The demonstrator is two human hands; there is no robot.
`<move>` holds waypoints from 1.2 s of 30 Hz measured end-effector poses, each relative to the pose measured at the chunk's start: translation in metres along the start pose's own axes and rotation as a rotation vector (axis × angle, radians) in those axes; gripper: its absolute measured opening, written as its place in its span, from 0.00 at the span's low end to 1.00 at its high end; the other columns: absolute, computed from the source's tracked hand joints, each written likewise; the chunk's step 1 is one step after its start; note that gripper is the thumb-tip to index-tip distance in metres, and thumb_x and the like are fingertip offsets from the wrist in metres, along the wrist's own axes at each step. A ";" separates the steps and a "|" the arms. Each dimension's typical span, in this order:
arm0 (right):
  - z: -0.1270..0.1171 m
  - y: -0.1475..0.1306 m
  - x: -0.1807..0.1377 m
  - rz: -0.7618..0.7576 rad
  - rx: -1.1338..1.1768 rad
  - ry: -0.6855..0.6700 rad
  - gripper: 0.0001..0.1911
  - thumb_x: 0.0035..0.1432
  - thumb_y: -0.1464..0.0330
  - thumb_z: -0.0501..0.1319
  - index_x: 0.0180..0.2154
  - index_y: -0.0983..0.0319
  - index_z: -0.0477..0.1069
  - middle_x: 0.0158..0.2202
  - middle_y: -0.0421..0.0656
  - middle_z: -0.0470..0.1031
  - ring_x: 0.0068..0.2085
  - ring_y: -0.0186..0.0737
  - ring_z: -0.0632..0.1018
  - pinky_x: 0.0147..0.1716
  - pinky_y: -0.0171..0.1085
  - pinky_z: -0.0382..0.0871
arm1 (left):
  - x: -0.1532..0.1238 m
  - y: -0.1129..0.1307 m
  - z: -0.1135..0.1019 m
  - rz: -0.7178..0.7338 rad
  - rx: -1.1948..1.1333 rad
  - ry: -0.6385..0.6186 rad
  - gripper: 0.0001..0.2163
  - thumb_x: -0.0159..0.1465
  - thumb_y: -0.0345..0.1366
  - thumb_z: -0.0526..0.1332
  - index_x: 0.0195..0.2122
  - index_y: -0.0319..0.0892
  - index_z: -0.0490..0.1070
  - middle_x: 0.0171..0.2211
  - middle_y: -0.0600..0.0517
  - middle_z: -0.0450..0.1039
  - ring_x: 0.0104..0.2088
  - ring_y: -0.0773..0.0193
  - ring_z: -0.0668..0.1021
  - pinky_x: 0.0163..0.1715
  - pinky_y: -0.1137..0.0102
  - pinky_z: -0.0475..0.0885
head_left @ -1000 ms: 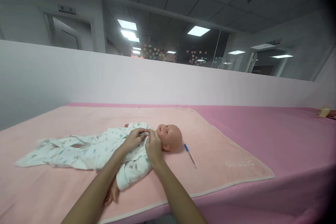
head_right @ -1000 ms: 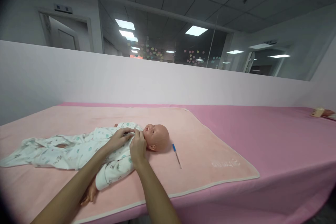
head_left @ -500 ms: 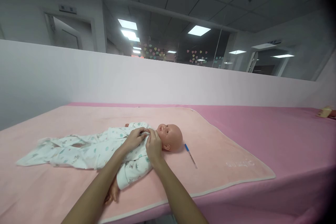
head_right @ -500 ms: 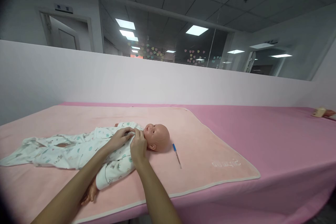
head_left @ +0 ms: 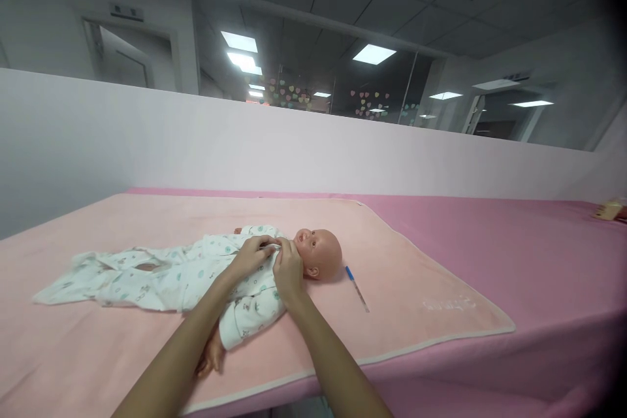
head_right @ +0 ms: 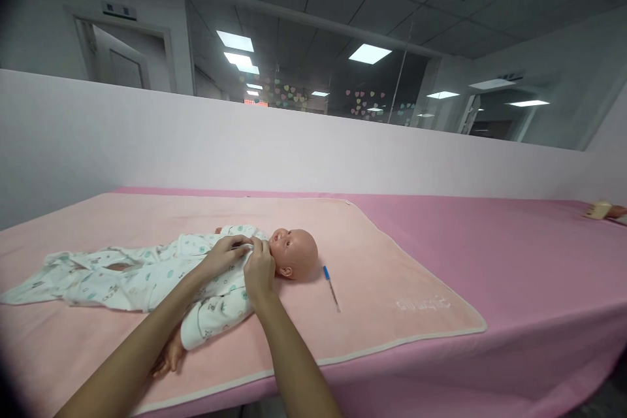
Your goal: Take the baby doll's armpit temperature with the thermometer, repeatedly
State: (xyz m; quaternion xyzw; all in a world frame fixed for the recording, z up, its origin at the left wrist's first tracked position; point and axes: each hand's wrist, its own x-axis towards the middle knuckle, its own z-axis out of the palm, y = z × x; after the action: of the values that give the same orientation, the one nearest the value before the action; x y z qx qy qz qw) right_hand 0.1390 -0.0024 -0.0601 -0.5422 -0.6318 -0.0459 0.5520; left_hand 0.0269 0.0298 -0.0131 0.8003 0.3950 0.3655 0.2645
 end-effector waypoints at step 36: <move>-0.005 -0.002 0.001 0.035 0.107 -0.026 0.14 0.58 0.76 0.45 0.38 0.61 0.66 0.35 0.44 0.72 0.35 0.37 0.72 0.35 0.34 0.63 | 0.006 -0.013 0.007 0.073 0.368 -0.011 0.10 0.57 0.31 0.47 0.35 0.43 0.67 0.36 0.49 0.71 0.40 0.58 0.71 0.41 0.66 0.64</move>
State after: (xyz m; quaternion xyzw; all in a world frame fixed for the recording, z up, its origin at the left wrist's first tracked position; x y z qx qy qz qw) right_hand 0.1407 -0.0057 -0.0564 -0.5233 -0.6309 0.0047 0.5728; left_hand 0.0295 0.0404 -0.0243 0.8510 0.4243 0.2920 0.1026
